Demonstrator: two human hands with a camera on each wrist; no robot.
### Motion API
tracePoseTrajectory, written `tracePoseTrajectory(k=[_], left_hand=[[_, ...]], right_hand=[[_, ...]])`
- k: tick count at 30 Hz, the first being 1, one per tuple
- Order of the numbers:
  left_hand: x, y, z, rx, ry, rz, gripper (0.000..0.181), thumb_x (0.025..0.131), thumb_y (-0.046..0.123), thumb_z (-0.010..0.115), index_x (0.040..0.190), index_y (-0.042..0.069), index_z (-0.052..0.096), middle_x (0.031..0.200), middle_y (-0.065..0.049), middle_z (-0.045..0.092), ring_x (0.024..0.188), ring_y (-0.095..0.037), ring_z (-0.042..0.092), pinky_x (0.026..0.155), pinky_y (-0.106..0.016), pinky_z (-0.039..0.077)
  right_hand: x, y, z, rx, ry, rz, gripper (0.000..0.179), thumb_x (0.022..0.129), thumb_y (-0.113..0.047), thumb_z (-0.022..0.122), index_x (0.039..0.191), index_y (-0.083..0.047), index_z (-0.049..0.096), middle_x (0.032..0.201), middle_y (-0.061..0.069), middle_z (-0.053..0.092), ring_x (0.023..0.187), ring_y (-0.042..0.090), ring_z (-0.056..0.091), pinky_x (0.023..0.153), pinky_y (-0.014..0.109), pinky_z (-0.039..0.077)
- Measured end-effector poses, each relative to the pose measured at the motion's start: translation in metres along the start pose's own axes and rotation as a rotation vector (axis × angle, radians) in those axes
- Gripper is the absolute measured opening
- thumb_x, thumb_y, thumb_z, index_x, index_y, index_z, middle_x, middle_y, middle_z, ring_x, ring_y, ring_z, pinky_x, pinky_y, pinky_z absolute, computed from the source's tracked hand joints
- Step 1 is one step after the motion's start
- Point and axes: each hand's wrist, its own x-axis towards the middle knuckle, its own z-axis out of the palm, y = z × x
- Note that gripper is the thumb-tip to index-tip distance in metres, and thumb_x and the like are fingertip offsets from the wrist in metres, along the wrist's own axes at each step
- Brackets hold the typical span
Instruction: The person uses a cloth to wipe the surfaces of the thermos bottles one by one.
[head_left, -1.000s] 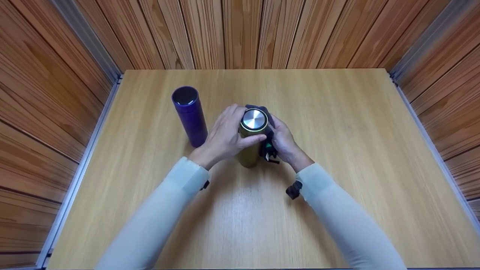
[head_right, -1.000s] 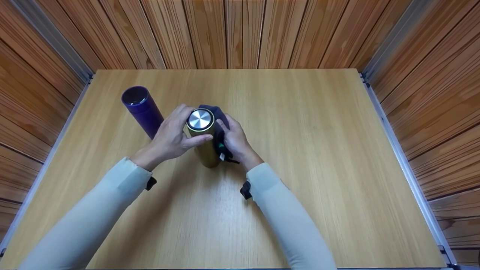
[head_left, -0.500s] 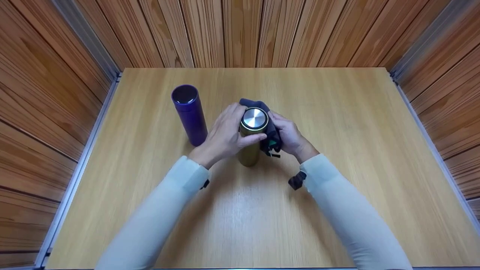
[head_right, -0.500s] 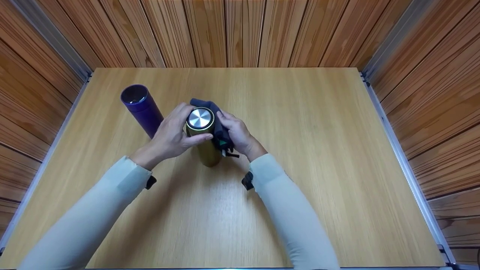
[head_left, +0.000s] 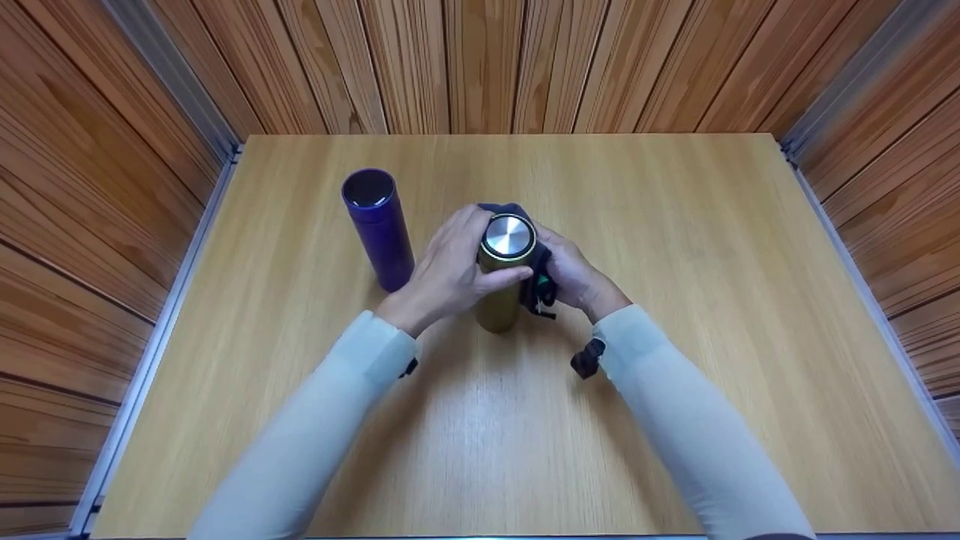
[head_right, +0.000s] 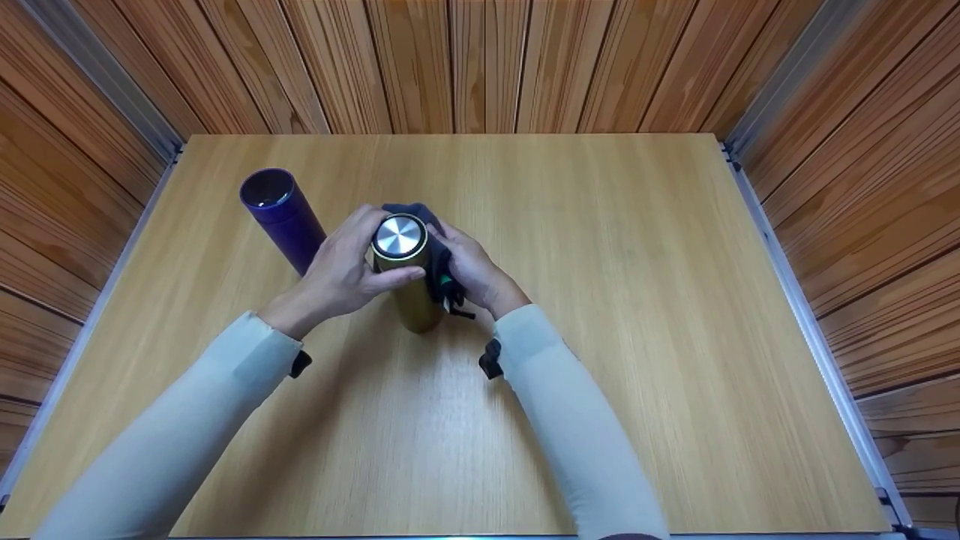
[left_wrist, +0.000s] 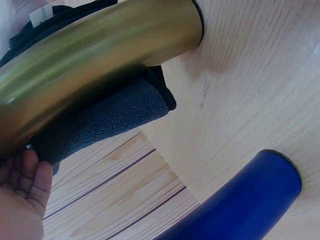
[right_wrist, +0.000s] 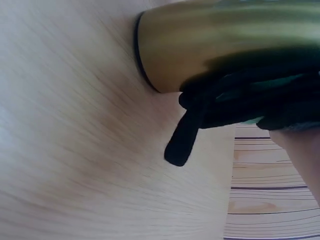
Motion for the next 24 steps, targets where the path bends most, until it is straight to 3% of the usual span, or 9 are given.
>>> tracePoseTrajectory(k=[3, 7, 11, 14, 17, 20, 24], left_hand=[[-0.001, 0.001, 0.000, 0.000, -0.003, -0.008, 0.077, 0.087, 0.065, 0.069, 0.140, 0.012, 0.051, 0.129, 0.000, 0.055, 0.119, -0.015, 0.051, 0.109, -0.038, 0.039], [-0.001, 0.001, 0.000, -0.001, -0.007, -0.015, 0.075, 0.087, 0.065, 0.069, 0.136, 0.011, 0.053, 0.124, 0.001, 0.056, 0.114, -0.015, 0.051, 0.106, -0.036, 0.041], [-0.001, -0.001, 0.000, 0.007, 0.005, 0.009, 0.070, 0.088, 0.062, 0.071, 0.131, 0.010, 0.055, 0.120, 0.001, 0.056, 0.109, -0.014, 0.051, 0.100, -0.034, 0.043], [0.000, -0.001, 0.000, 0.011, 0.010, 0.021, 0.067, 0.088, 0.061, 0.071, 0.130, 0.010, 0.056, 0.118, 0.001, 0.056, 0.108, -0.014, 0.051, 0.099, -0.034, 0.043], [0.000, -0.001, 0.001, 0.005, 0.005, 0.012, 0.067, 0.088, 0.061, 0.072, 0.130, 0.011, 0.056, 0.119, 0.001, 0.056, 0.108, -0.014, 0.051, 0.100, -0.034, 0.043], [-0.001, -0.001, 0.001, 0.001, -0.002, 0.002, 0.068, 0.088, 0.061, 0.072, 0.131, 0.011, 0.055, 0.120, 0.001, 0.056, 0.109, -0.014, 0.051, 0.100, -0.034, 0.043], [-0.001, 0.000, 0.000, -0.006, -0.008, -0.008, 0.068, 0.088, 0.062, 0.071, 0.131, 0.011, 0.055, 0.119, 0.001, 0.055, 0.108, -0.014, 0.051, 0.099, -0.034, 0.044]], right_hand=[[0.004, 0.006, 0.001, -0.012, 0.039, -0.014, 0.047, 0.112, -0.017, 0.033, 0.157, -0.006, 0.038, 0.140, 0.009, 0.052, 0.125, 0.019, 0.046, 0.098, 0.027, 0.043], [0.007, 0.014, 0.001, -0.062, 0.099, -0.024, 0.043, 0.110, -0.008, 0.037, 0.152, -0.002, 0.044, 0.138, 0.009, 0.053, 0.126, 0.018, 0.047, 0.100, 0.027, 0.044], [0.005, 0.018, -0.001, -0.140, 0.117, -0.031, 0.043, 0.109, -0.003, 0.037, 0.151, 0.000, 0.045, 0.148, 0.011, 0.049, 0.138, 0.019, 0.040, 0.113, 0.032, 0.035], [0.000, 0.015, -0.005, -0.165, 0.074, -0.023, 0.044, 0.110, -0.007, 0.037, 0.153, -0.004, 0.044, 0.154, 0.010, 0.046, 0.146, 0.020, 0.034, 0.121, 0.039, 0.024], [-0.008, 0.011, -0.011, -0.128, 0.014, 0.006, 0.045, 0.112, -0.018, 0.039, 0.155, -0.007, 0.043, 0.154, 0.005, 0.048, 0.146, 0.018, 0.036, 0.122, 0.041, 0.022], [-0.013, 0.008, -0.018, -0.026, -0.036, 0.035, 0.047, 0.111, -0.026, 0.042, 0.154, -0.007, 0.043, 0.142, 0.004, 0.057, 0.133, 0.018, 0.049, 0.115, 0.038, 0.034], [-0.014, 0.005, -0.021, 0.079, -0.085, 0.045, 0.040, 0.110, -0.030, 0.045, 0.143, -0.009, 0.054, 0.123, 0.004, 0.064, 0.114, 0.019, 0.058, 0.102, 0.034, 0.045]])
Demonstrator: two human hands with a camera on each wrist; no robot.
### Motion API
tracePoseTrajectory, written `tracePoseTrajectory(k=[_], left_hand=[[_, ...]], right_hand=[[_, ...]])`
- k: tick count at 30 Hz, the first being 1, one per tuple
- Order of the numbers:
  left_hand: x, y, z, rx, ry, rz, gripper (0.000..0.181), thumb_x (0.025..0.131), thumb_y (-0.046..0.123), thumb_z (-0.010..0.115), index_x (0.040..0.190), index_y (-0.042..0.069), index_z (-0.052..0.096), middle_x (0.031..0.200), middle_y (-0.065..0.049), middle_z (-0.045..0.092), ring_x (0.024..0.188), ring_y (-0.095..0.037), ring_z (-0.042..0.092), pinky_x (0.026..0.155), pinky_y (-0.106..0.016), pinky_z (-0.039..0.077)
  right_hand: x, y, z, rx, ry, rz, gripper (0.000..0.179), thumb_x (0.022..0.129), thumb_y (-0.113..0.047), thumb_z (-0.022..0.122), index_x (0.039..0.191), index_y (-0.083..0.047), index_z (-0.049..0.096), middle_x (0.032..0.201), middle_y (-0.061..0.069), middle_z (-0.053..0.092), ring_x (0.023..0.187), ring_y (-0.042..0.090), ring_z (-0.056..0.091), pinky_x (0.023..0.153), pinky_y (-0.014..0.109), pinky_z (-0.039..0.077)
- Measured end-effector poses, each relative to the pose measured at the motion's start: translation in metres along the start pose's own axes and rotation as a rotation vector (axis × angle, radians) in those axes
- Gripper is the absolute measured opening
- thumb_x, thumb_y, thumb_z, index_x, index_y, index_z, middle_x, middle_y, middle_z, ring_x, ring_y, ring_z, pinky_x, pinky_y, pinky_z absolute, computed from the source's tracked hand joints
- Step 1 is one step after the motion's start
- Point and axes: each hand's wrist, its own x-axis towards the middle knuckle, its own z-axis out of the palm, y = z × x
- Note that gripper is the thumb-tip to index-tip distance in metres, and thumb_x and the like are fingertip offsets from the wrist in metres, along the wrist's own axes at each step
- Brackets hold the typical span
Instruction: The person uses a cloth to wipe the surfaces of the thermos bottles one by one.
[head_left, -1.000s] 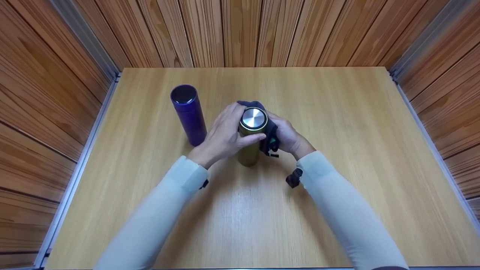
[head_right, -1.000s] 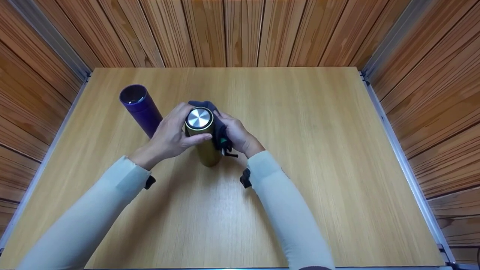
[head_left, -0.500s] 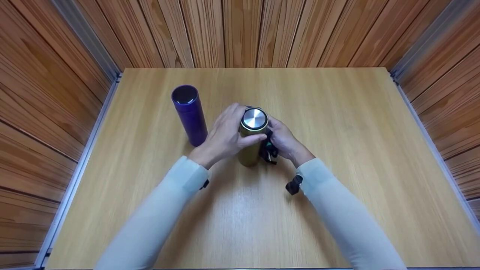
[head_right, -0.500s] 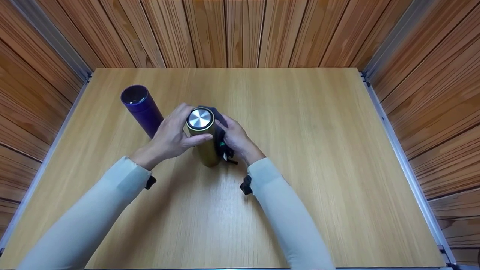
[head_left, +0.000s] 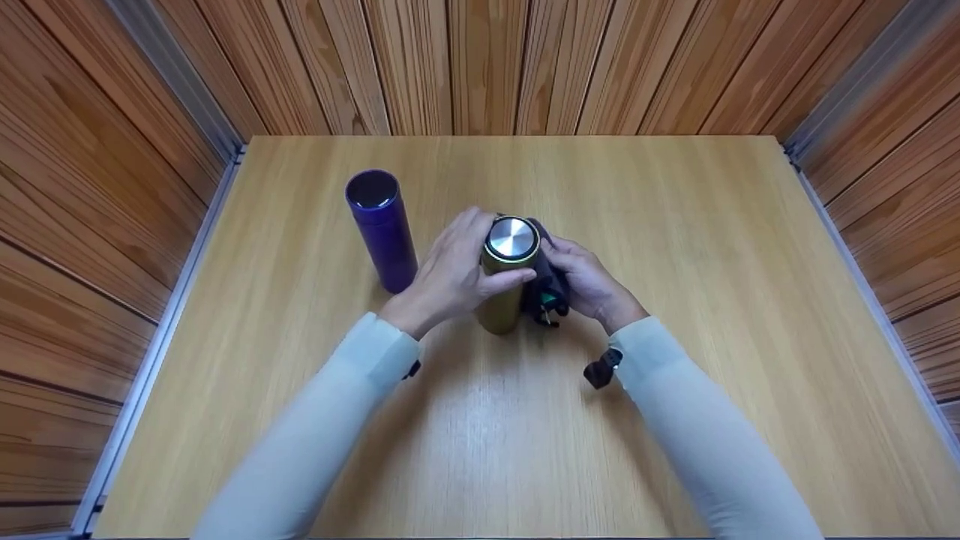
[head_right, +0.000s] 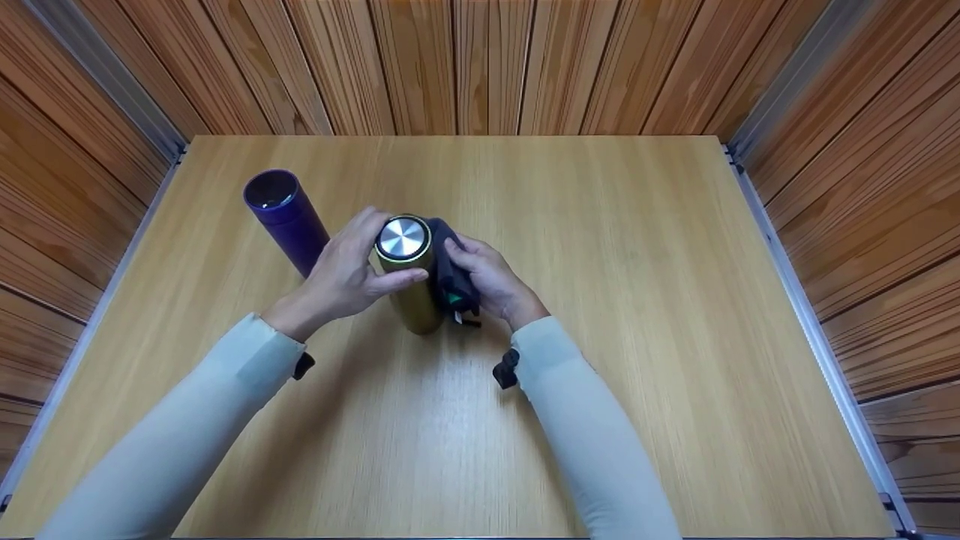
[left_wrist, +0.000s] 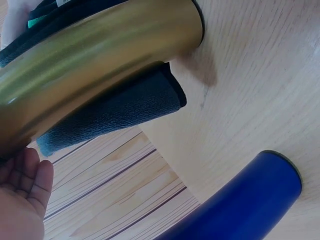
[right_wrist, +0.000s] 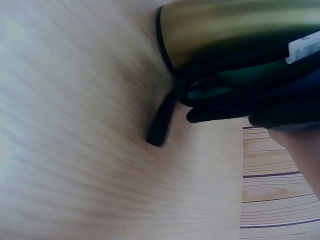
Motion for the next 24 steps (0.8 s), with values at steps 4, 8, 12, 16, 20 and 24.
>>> tracePoseTrajectory(k=[4, 8, 12, 16, 20, 24], left_hand=[[0.001, 0.001, 0.000, 0.005, 0.001, -0.001, 0.069, 0.088, 0.063, 0.071, 0.130, 0.011, 0.055, 0.119, 0.001, 0.055, 0.108, -0.015, 0.051, 0.099, -0.035, 0.044], [0.000, 0.000, 0.000, 0.010, 0.003, -0.004, 0.069, 0.088, 0.063, 0.071, 0.130, 0.011, 0.055, 0.119, 0.000, 0.055, 0.109, -0.015, 0.051, 0.100, -0.035, 0.043], [0.000, 0.000, 0.000, 0.005, 0.007, 0.001, 0.068, 0.088, 0.061, 0.072, 0.130, 0.010, 0.055, 0.119, 0.000, 0.055, 0.109, -0.015, 0.051, 0.100, -0.035, 0.043], [-0.001, -0.001, 0.001, 0.010, 0.012, 0.005, 0.068, 0.088, 0.062, 0.071, 0.129, 0.010, 0.055, 0.118, 0.000, 0.056, 0.106, -0.015, 0.051, 0.097, -0.035, 0.044], [-0.001, -0.002, 0.001, 0.024, 0.022, 0.013, 0.068, 0.087, 0.062, 0.072, 0.129, 0.010, 0.055, 0.116, 0.000, 0.056, 0.105, -0.015, 0.052, 0.095, -0.034, 0.045], [-0.001, -0.002, 0.001, 0.033, 0.029, 0.020, 0.067, 0.088, 0.062, 0.072, 0.128, 0.010, 0.056, 0.115, 0.000, 0.056, 0.104, -0.015, 0.052, 0.093, -0.034, 0.046]], right_hand=[[0.004, -0.003, 0.002, -0.034, -0.007, 0.044, 0.028, 0.110, -0.028, 0.045, 0.124, -0.017, 0.067, 0.117, 0.001, 0.063, 0.117, 0.020, 0.054, 0.107, 0.038, 0.038], [0.009, -0.005, 0.005, -0.123, 0.055, 0.132, 0.029, 0.111, -0.025, 0.042, 0.116, -0.019, 0.070, 0.119, 0.000, 0.061, 0.125, 0.022, 0.046, 0.113, 0.045, 0.027], [0.013, -0.003, 0.006, -0.183, 0.128, 0.161, 0.030, 0.111, -0.023, 0.042, 0.113, -0.016, 0.071, 0.118, 0.001, 0.062, 0.127, 0.022, 0.044, 0.113, 0.044, 0.025], [0.018, 0.005, 0.006, -0.242, 0.165, 0.145, 0.027, 0.111, -0.020, 0.044, 0.111, -0.012, 0.070, 0.104, 0.000, 0.063, 0.114, 0.019, 0.051, 0.103, 0.035, 0.037], [0.021, 0.013, 0.005, -0.335, 0.193, 0.122, 0.026, 0.110, -0.014, 0.044, 0.117, -0.007, 0.068, 0.099, 0.001, 0.063, 0.106, 0.018, 0.055, 0.092, 0.029, 0.045], [0.020, 0.014, 0.004, -0.450, 0.220, 0.120, 0.028, 0.109, -0.006, 0.042, 0.122, -0.003, 0.067, 0.111, 0.006, 0.063, 0.113, 0.020, 0.053, 0.099, 0.032, 0.041]])
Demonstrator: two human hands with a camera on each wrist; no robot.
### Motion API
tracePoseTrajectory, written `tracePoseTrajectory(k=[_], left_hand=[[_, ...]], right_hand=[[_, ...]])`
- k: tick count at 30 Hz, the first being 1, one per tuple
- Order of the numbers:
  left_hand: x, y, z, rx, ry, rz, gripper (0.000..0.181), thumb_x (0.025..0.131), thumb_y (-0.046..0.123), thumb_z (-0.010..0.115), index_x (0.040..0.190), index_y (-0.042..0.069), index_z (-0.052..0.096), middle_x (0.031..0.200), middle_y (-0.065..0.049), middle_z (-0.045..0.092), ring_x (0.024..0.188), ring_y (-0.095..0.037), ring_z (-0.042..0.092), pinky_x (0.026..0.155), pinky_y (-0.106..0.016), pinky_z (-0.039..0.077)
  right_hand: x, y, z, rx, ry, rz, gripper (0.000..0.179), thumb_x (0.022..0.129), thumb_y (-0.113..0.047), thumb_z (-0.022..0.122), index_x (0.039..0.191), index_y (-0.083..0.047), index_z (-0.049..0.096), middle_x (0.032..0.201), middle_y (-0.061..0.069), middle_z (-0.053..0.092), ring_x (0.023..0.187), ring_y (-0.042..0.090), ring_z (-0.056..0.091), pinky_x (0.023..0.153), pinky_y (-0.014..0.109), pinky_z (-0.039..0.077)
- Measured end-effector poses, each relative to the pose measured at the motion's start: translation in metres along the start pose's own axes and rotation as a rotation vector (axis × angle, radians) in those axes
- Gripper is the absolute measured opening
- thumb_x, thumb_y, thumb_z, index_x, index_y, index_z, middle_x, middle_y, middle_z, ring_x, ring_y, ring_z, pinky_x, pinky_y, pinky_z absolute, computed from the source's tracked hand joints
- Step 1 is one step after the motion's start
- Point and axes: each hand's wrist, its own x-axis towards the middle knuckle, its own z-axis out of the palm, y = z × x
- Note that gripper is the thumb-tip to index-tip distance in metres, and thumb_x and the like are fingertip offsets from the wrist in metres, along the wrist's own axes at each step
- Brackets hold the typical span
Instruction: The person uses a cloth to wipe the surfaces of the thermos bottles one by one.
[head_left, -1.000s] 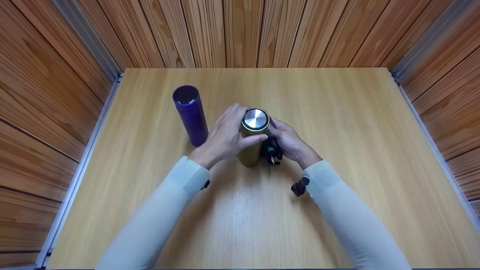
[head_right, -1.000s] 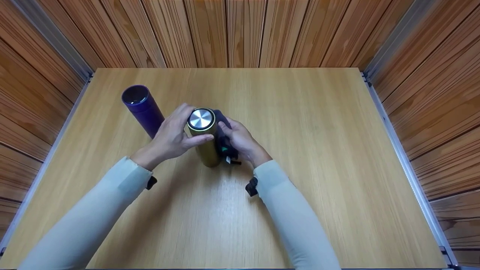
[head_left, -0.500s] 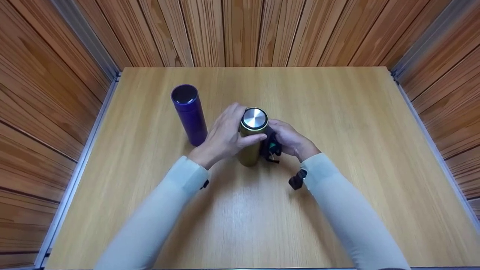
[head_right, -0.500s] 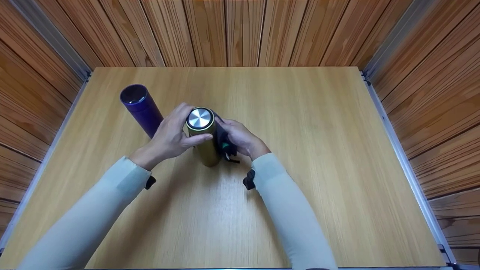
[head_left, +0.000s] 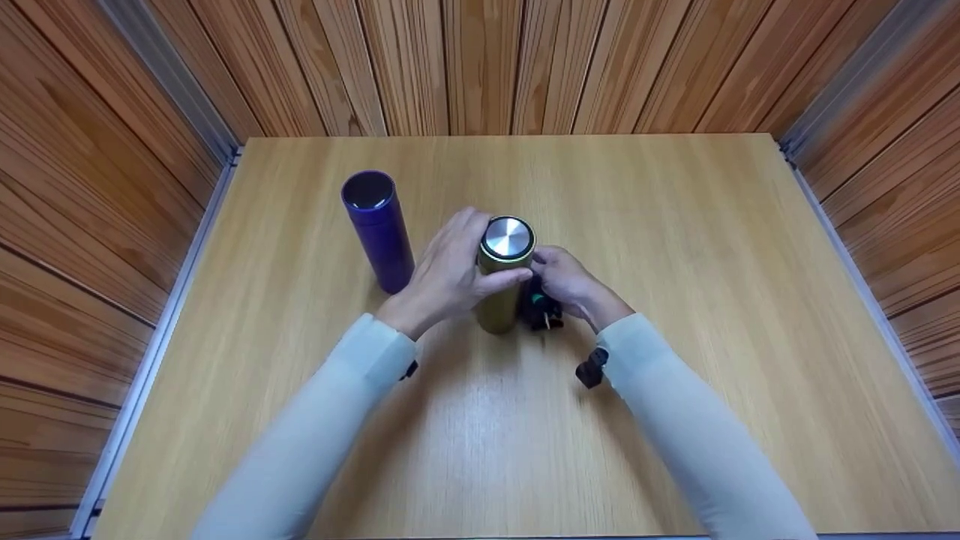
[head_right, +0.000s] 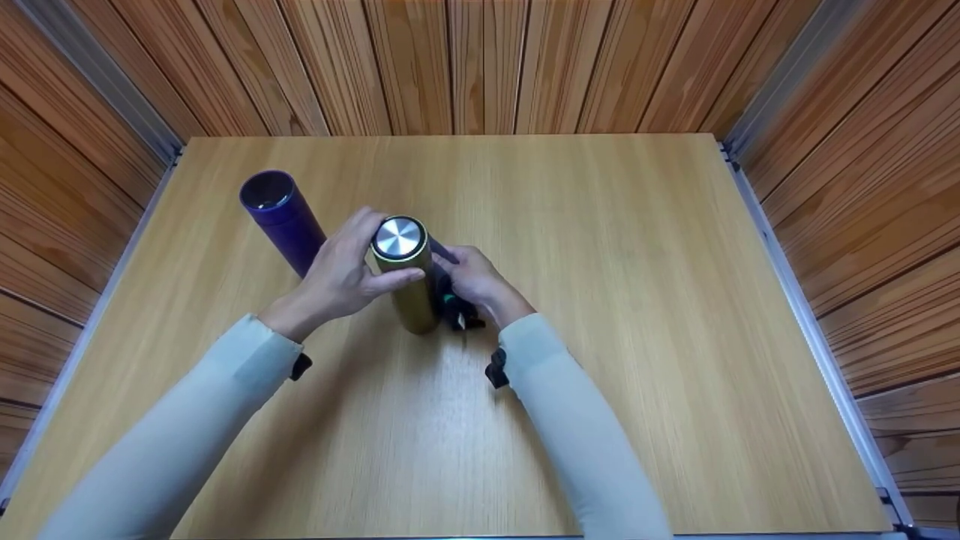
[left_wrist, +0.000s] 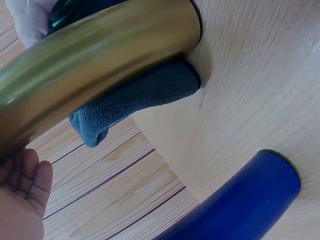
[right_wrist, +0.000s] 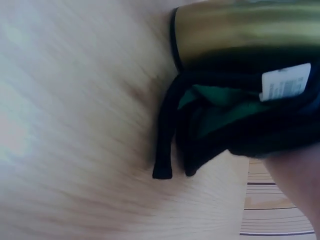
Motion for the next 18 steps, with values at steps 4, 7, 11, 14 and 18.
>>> tracePoseTrajectory(k=[4, 7, 11, 14, 18], left_hand=[[0.000, 0.001, 0.000, 0.000, -0.004, -0.004, 0.067, 0.087, 0.062, 0.071, 0.128, 0.011, 0.055, 0.115, 0.001, 0.056, 0.103, -0.014, 0.052, 0.093, -0.033, 0.045], [0.000, 0.001, 0.001, -0.006, -0.008, -0.003, 0.067, 0.087, 0.062, 0.072, 0.128, 0.011, 0.055, 0.116, 0.001, 0.056, 0.104, -0.014, 0.052, 0.095, -0.033, 0.045], [0.000, 0.001, 0.002, -0.009, -0.014, 0.001, 0.067, 0.088, 0.061, 0.072, 0.128, 0.011, 0.055, 0.117, 0.001, 0.056, 0.106, -0.014, 0.052, 0.096, -0.033, 0.045], [0.000, 0.001, 0.001, -0.014, -0.010, 0.005, 0.067, 0.088, 0.061, 0.072, 0.128, 0.011, 0.055, 0.117, 0.001, 0.056, 0.106, -0.014, 0.051, 0.097, -0.033, 0.044], [0.000, 0.000, 0.000, -0.020, 0.001, 0.008, 0.068, 0.087, 0.061, 0.072, 0.129, 0.011, 0.055, 0.117, 0.001, 0.056, 0.106, -0.014, 0.051, 0.097, -0.033, 0.044]], right_hand=[[-0.001, -0.003, -0.001, -0.093, 0.010, -0.013, 0.031, 0.108, -0.002, 0.042, 0.129, 0.000, 0.064, 0.136, 0.010, 0.060, 0.133, 0.022, 0.046, 0.115, 0.039, 0.032], [-0.005, -0.006, -0.001, -0.129, 0.008, -0.018, 0.033, 0.107, -0.002, 0.043, 0.133, 0.003, 0.062, 0.144, 0.013, 0.056, 0.138, 0.023, 0.043, 0.119, 0.041, 0.029], [-0.012, -0.013, -0.004, -0.143, -0.003, -0.003, 0.030, 0.107, -0.004, 0.044, 0.127, 0.001, 0.065, 0.128, 0.012, 0.062, 0.124, 0.024, 0.050, 0.110, 0.038, 0.037], [-0.014, -0.016, -0.008, -0.046, -0.040, 0.007, 0.026, 0.109, -0.010, 0.045, 0.121, -0.002, 0.067, 0.110, 0.008, 0.062, 0.111, 0.023, 0.053, 0.100, 0.036, 0.040], [-0.015, -0.018, -0.013, 0.162, -0.124, 0.022, 0.029, 0.110, -0.019, 0.045, 0.128, -0.007, 0.065, 0.107, 0.004, 0.063, 0.112, 0.022, 0.055, 0.101, 0.036, 0.041]])
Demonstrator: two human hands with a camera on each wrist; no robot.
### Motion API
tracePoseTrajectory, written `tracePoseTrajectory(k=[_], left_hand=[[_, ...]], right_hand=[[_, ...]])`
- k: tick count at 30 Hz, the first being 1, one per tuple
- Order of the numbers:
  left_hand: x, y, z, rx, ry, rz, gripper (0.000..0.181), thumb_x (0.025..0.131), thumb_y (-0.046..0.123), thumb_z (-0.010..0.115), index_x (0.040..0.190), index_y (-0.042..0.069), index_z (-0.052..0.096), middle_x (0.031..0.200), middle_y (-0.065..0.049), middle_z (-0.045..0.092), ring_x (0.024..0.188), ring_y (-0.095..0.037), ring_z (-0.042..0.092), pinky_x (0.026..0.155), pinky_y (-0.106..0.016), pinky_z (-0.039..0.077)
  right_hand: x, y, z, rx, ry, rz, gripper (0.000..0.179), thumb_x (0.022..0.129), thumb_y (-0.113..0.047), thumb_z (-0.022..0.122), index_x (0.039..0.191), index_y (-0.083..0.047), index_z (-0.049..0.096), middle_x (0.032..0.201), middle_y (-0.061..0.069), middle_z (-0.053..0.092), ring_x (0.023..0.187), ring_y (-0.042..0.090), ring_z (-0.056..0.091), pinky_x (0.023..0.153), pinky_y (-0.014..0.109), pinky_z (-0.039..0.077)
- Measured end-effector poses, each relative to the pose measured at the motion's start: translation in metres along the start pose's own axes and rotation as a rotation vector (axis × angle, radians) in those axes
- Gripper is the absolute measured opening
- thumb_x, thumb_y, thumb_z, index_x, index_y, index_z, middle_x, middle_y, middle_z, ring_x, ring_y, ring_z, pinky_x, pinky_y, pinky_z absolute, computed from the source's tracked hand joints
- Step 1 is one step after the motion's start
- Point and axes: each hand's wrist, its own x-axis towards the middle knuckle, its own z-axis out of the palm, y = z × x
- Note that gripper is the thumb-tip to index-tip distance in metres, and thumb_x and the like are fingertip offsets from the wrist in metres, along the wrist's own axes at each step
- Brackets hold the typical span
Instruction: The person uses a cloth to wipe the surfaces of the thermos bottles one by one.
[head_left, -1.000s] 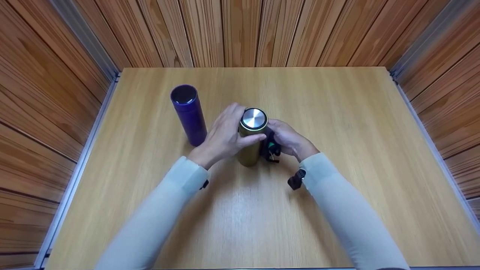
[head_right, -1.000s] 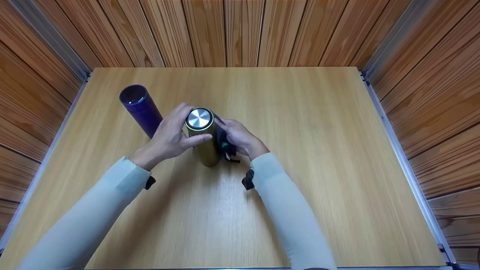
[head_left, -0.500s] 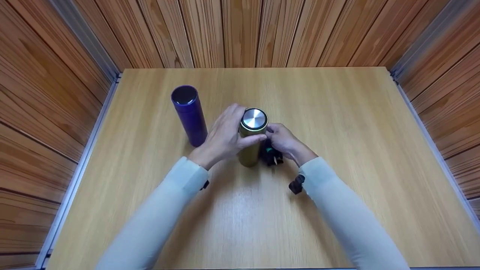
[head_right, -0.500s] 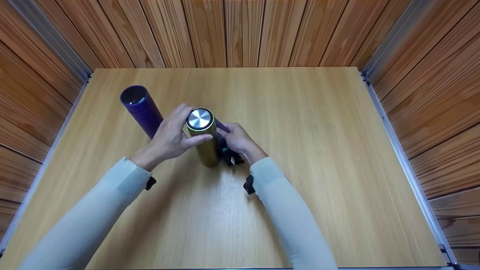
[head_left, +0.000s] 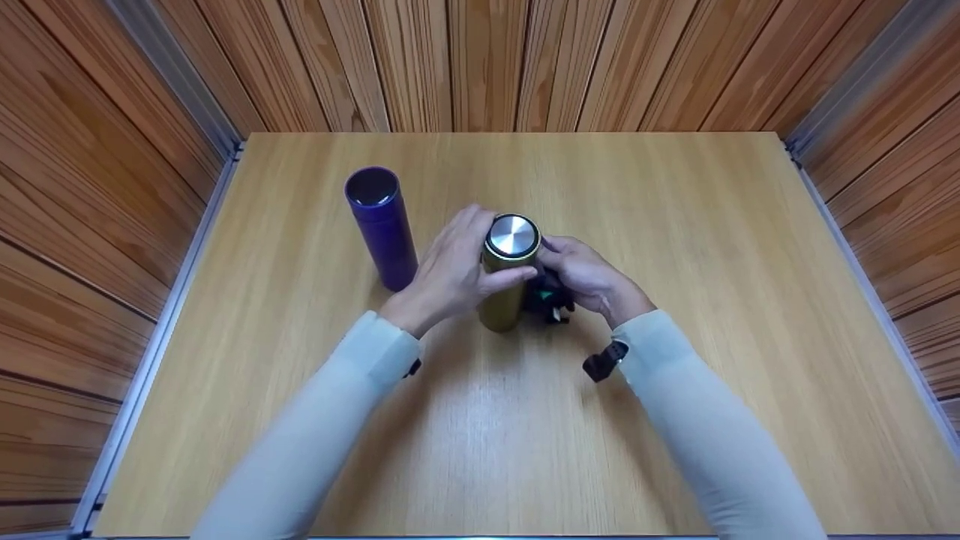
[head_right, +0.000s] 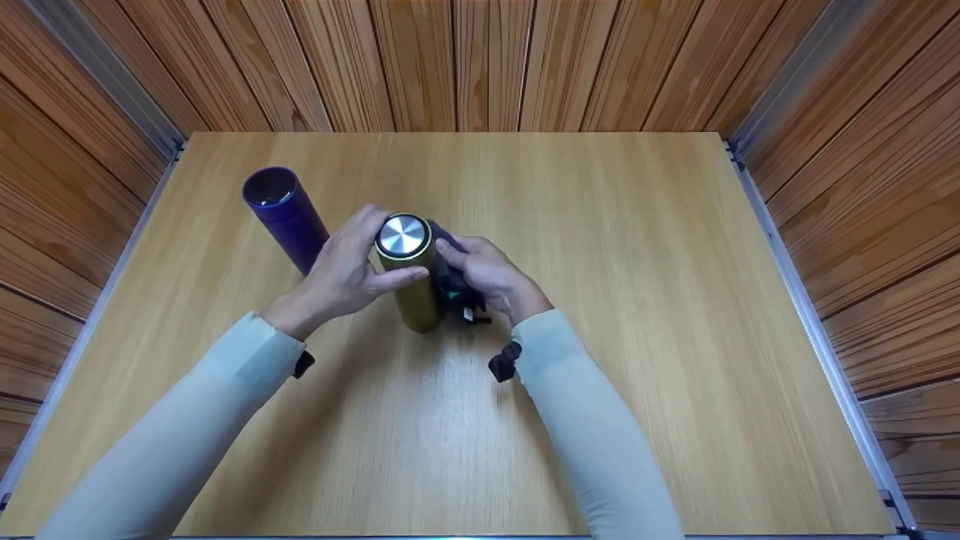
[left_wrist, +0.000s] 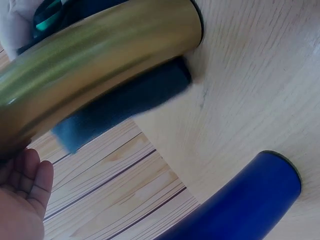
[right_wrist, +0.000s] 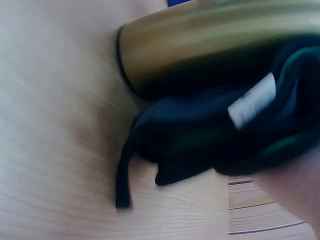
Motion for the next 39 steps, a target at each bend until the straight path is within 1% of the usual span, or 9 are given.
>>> tracePoseTrajectory(k=[3, 8, 13, 15, 19, 21, 25, 33, 39], left_hand=[[0.000, 0.000, -0.001, 0.007, -0.002, 0.004, 0.068, 0.087, 0.062, 0.072, 0.128, 0.011, 0.055, 0.117, 0.000, 0.055, 0.105, -0.015, 0.051, 0.096, -0.033, 0.044], [0.000, 0.000, -0.001, 0.012, -0.006, 0.004, 0.068, 0.087, 0.061, 0.073, 0.128, 0.009, 0.055, 0.117, -0.001, 0.056, 0.106, -0.016, 0.051, 0.096, -0.034, 0.044], [-0.001, -0.001, -0.002, 0.014, -0.019, -0.022, 0.070, 0.088, 0.062, 0.071, 0.130, 0.010, 0.054, 0.119, 0.000, 0.054, 0.109, -0.016, 0.050, 0.099, -0.035, 0.043], [-0.001, -0.001, -0.002, 0.013, -0.021, -0.029, 0.069, 0.088, 0.063, 0.071, 0.130, 0.011, 0.054, 0.119, 0.000, 0.054, 0.109, -0.015, 0.050, 0.100, -0.035, 0.043], [0.000, -0.001, -0.001, 0.010, -0.017, -0.025, 0.069, 0.088, 0.063, 0.071, 0.129, 0.011, 0.055, 0.118, 0.001, 0.054, 0.108, -0.015, 0.051, 0.098, -0.034, 0.044], [0.000, 0.000, 0.000, 0.009, -0.013, -0.019, 0.069, 0.087, 0.063, 0.071, 0.128, 0.010, 0.055, 0.117, 0.000, 0.055, 0.106, -0.015, 0.051, 0.096, -0.034, 0.045], [0.000, 0.000, 0.000, 0.008, -0.006, -0.011, 0.069, 0.087, 0.063, 0.072, 0.127, 0.010, 0.055, 0.116, 0.000, 0.055, 0.104, -0.015, 0.052, 0.094, -0.034, 0.045], [0.000, 0.001, -0.001, 0.009, 0.011, 0.002, 0.066, 0.086, 0.059, 0.076, 0.124, 0.008, 0.056, 0.113, -0.001, 0.055, 0.101, -0.016, 0.052, 0.091, -0.034, 0.045], [0.001, 0.002, 0.000, 0.018, 0.025, -0.006, 0.066, 0.083, 0.056, 0.080, 0.120, 0.007, 0.057, 0.109, -0.002, 0.056, 0.098, -0.017, 0.053, 0.087, -0.034, 0.047]], right_hand=[[0.001, 0.000, -0.001, 0.042, -0.050, 0.014, 0.033, 0.111, -0.022, 0.044, 0.134, -0.009, 0.063, 0.113, 0.003, 0.063, 0.119, 0.021, 0.053, 0.108, 0.039, 0.038], [0.008, -0.001, -0.001, -0.048, -0.060, 0.051, 0.029, 0.112, -0.020, 0.039, 0.120, -0.011, 0.066, 0.121, 0.004, 0.058, 0.126, 0.022, 0.045, 0.113, 0.043, 0.030], [0.018, 0.001, 0.002, -0.169, -0.034, 0.084, 0.026, 0.110, -0.012, 0.040, 0.104, -0.011, 0.065, 0.105, 0.003, 0.059, 0.112, 0.021, 0.051, 0.102, 0.036, 0.038], [0.021, 0.003, 0.002, -0.237, -0.025, 0.092, 0.025, 0.108, -0.010, 0.040, 0.105, -0.011, 0.065, 0.106, 0.003, 0.060, 0.113, 0.021, 0.051, 0.104, 0.037, 0.038], [0.024, 0.010, 0.000, -0.369, -0.020, 0.099, 0.027, 0.107, -0.011, 0.042, 0.120, -0.008, 0.065, 0.129, 0.006, 0.058, 0.132, 0.023, 0.044, 0.119, 0.046, 0.025], [0.025, 0.012, -0.001, -0.422, -0.016, 0.079, 0.029, 0.107, -0.009, 0.043, 0.127, -0.006, 0.063, 0.136, 0.007, 0.055, 0.136, 0.023, 0.040, 0.121, 0.046, 0.022], [0.026, 0.018, 0.001, -0.507, -0.010, -0.012, 0.034, 0.101, 0.003, 0.045, 0.131, -0.002, 0.061, 0.131, 0.008, 0.057, 0.130, 0.022, 0.043, 0.119, 0.042, 0.025], [0.020, 0.028, 0.013, -0.685, 0.109, -0.186, 0.029, 0.101, 0.004, 0.046, 0.124, 0.000, 0.063, 0.114, 0.009, 0.062, 0.110, 0.020, 0.052, 0.106, 0.043, 0.041], [0.012, 0.031, 0.020, -0.787, 0.202, -0.185, 0.025, 0.101, 0.004, 0.044, 0.119, 0.001, 0.060, 0.112, 0.014, 0.064, 0.103, 0.024, 0.054, 0.099, 0.045, 0.047]])
